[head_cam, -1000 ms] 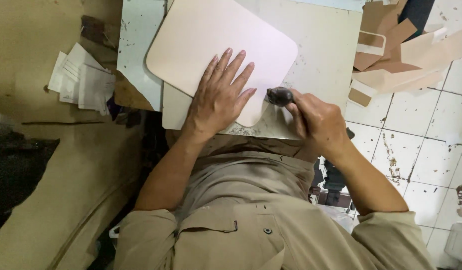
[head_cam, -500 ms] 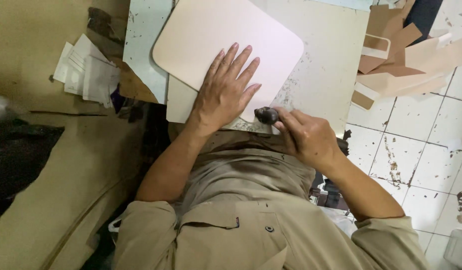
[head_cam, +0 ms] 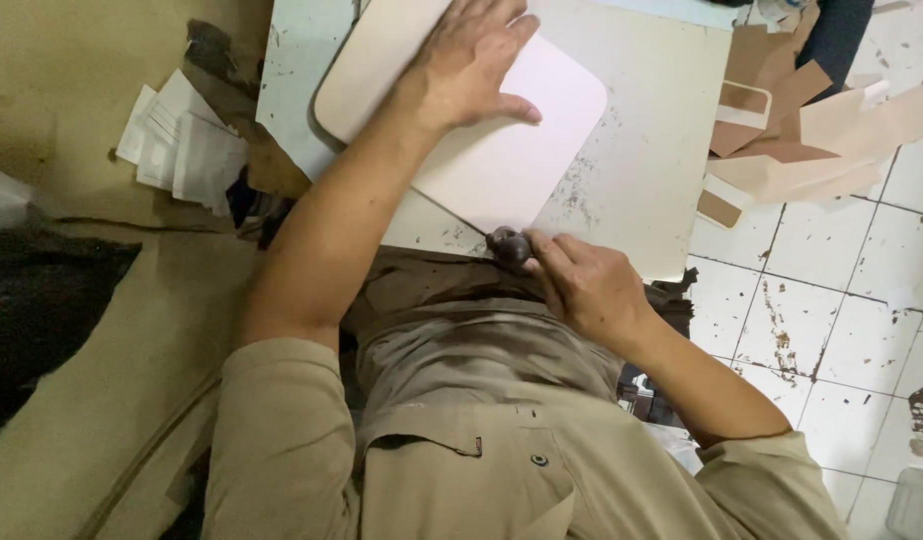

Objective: The person places a light-colored plastic cover over a base, then uses a hammer to tap along the edges to secure the fit. They repeatedly adjust the cover and tap different sections to ensure alignment.

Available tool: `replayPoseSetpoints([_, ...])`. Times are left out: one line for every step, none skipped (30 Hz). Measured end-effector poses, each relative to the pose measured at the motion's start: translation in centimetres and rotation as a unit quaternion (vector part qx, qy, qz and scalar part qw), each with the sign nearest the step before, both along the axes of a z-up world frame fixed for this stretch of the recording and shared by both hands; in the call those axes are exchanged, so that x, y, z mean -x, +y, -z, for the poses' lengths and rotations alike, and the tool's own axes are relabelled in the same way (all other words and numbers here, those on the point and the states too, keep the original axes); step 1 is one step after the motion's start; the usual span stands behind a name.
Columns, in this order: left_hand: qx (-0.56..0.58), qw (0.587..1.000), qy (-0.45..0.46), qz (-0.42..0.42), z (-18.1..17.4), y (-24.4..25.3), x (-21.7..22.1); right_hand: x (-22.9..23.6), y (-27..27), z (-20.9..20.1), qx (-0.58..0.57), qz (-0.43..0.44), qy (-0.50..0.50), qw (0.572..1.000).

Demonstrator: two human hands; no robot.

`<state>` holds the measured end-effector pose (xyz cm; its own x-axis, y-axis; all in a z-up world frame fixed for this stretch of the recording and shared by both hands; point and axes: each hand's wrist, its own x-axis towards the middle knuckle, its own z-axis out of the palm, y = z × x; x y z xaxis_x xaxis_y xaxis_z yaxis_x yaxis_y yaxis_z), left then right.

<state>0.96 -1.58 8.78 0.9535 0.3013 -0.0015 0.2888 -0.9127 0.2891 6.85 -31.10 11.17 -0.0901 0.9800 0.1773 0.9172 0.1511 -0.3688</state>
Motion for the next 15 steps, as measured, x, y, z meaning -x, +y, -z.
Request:
replayPoseSetpoints([-0.006, 1.000, -0.002, 0.005, -0.6, 0.2, 0.0, -0.2, 0.2, -0.5, -0.006, 0.005, -0.002, 1.000])
replayPoseSetpoints([-0.014, 1.000, 0.016, -0.011, -1.3, 0.5, -0.3, -0.4, 0.5, -1.0, 0.000, 0.004, 0.036, 0.999])
replayPoseSetpoints([-0.022, 0.999, 0.034, -0.028, -2.0, 0.8, -0.5, -0.7, 0.9, -1.6, 0.004, 0.002, 0.074, 0.997])
replayPoseSetpoints([-0.029, 0.999, 0.029, -0.025, -3.7, 0.9, 0.1, -1.5, 0.7, -1.1, -0.003, 0.005, 0.069, 0.998])
replayPoseSetpoints([0.057, 0.990, 0.100, -0.081, -5.4, 1.0, 0.7, -2.2, 0.6, -0.5, -0.013, 0.018, 0.095, 0.995])
replayPoseSetpoints([0.145, 0.965, 0.172, -0.136, -6.9, 1.1, 1.4, -2.9, 0.4, 0.1, -0.022, 0.032, 0.123, 0.992])
replayPoseSetpoints([0.140, 0.967, 0.170, -0.132, -7.2, 1.9, 2.5, -4.5, 0.3, 0.5, -0.028, 0.034, 0.120, 0.992])
replayPoseSetpoints([0.192, 0.967, 0.095, -0.139, -7.4, 2.6, 3.7, -6.0, 0.0, 0.9, -0.016, 0.095, 0.139, 0.986])
replayPoseSetpoints([0.243, 0.959, 0.020, -0.144, -7.6, 3.4, 4.9, -7.4, -0.3, 1.4, -0.005, 0.155, 0.157, 0.975])
replayPoseSetpoints([0.241, 0.960, 0.021, -0.140, -5.6, 4.2, 4.9, -8.2, 0.6, 0.3, -0.008, 0.159, 0.157, 0.975])
replayPoseSetpoints([0.211, 0.959, -0.075, -0.173, -3.7, 5.2, 5.0, -8.9, 1.4, -0.7, 0.020, 0.226, 0.157, 0.961])
replayPoseSetpoints([0.180, 0.946, -0.174, -0.205, -1.7, 6.0, 5.1, -9.7, 2.2, -1.9, 0.048, 0.291, 0.155, 0.943])
replayPoseSetpoints([0.179, 0.946, -0.177, -0.202, -1.2, 5.3, 4.7, -10.4, 3.0, -2.0, 0.046, 0.292, 0.153, 0.943])
replayPoseSetpoints([0.189, 0.930, -0.164, -0.270, -0.8, 4.7, 4.2, -11.2, 3.9, -2.2, 0.043, 0.295, 0.154, 0.942])
replayPoseSetpoints([0.198, 0.908, -0.151, -0.337, -0.3, 4.0, 3.7, -12.0, 4.8, -2.4, 0.039, 0.298, 0.155, 0.941])
